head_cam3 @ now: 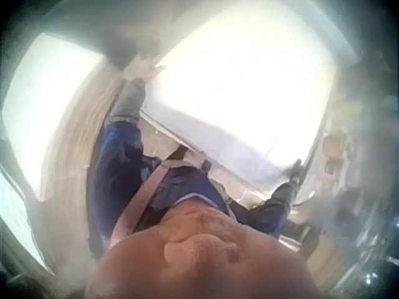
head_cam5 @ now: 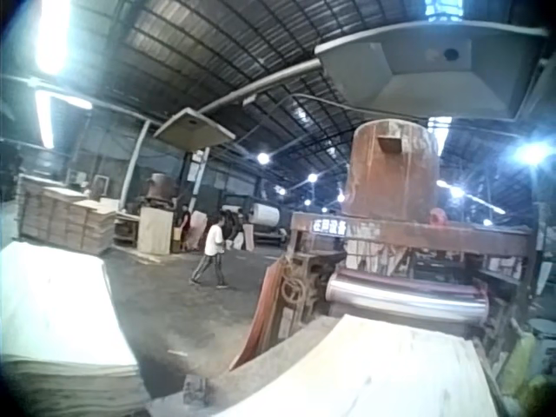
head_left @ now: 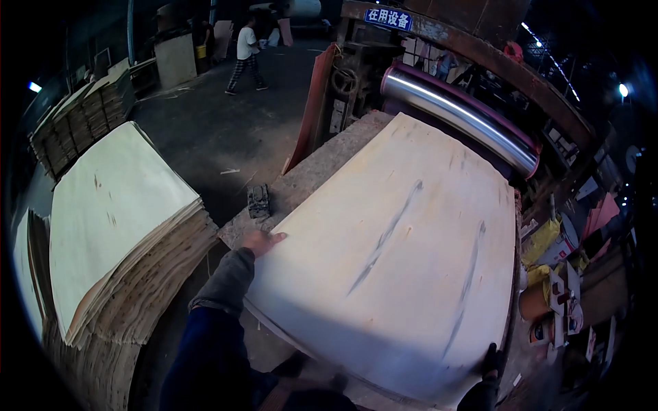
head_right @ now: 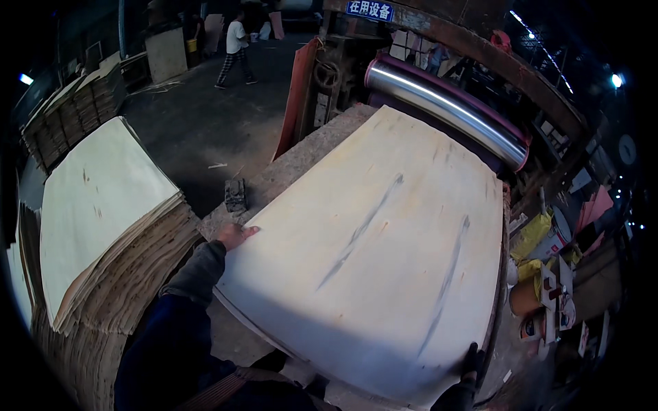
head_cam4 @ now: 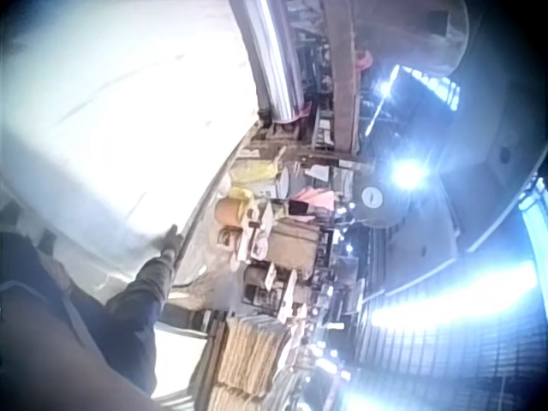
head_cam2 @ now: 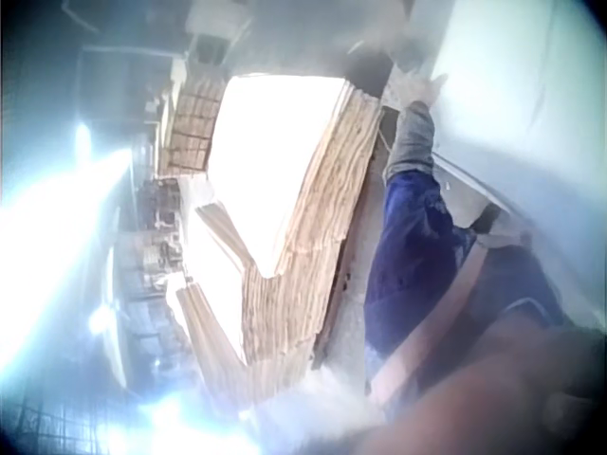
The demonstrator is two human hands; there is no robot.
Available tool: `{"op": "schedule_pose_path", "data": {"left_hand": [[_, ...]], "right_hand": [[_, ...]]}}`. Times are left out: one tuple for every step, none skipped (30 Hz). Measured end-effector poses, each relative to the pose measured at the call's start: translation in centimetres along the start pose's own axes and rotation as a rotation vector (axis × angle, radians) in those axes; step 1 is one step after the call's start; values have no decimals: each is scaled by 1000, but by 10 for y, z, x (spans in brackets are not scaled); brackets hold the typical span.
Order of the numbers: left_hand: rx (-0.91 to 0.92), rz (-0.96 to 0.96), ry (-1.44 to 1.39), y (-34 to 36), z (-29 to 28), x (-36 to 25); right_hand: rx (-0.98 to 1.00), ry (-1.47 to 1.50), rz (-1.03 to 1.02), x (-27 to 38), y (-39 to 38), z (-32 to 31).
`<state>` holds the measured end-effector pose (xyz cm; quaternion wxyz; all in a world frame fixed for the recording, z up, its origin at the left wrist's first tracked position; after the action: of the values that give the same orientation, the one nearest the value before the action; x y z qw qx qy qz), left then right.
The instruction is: The person feeds veneer sheets through a roller gluing machine using a wooden pole, aligns and stacks the processed veneer sheets, and carries stacks of veneer sheets onto piles on the floor.
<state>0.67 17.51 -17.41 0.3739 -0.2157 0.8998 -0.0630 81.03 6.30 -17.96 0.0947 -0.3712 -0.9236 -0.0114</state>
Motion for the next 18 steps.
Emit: {"op": "schedule_pose_path", "data": {"left_hand": [[7,14,5,-1,1,0],[-12,19,21,0,1,0],[-5,32,-3,1,1,-1],[24,35,-38,1,2,1],[7,44,-21,1,1,2],[-30,80,-55,0,1,3],[-32,113,-123,-1,1,6],[-63,122,-90,-4,2,10],[-75,137,-100,-8,3,16],[-78,160,-128,-12,5,21],[-79,161,-106,-14,9,27],[-94,211,-189,-17,12,31],[-95,268,-278,-18,14,34],[-106,259,-266,-17,15,37],[-42,158,-247,-14,18,40],[47,46,-234,-13,20,42],[23,62,-226,-13,18,38],[31,16,-196,-13,16,34]], "right_hand": [[3,-38,3,-1,0,-1],[35,-7,-5,-1,1,1],[43,14,-11,-1,2,2],[21,25,-7,-2,3,1],[57,33,-11,-4,2,2],[-5,143,-49,-5,0,0],[-71,253,-86,-7,-2,-3],[-74,252,-79,-10,-6,-4],[-100,174,-92,-13,-12,-6],[-125,97,-102,-14,-18,-7],[-128,98,-92,-16,-22,-8],[-77,18,-52,-18,-26,-6],[-49,-92,12,-19,-27,-4],[-21,-62,-8,-18,-27,-1],[14,-41,80,-19,-27,3],[5,-15,144,-19,-24,5],[46,-19,172,-18,-23,9],[-118,228,60,-11,-24,9]]}}
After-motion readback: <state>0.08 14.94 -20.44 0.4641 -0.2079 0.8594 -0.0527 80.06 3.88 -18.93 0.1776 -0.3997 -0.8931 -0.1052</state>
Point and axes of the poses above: each hand's wrist, its own y-axis towards the middle knuckle, its own z-axis out of the palm, x = y × z, the point moved 3 cm from there along y, towards the middle knuckle, and after that the axes turned 7 degrees about -y, right-handed, at the moved point
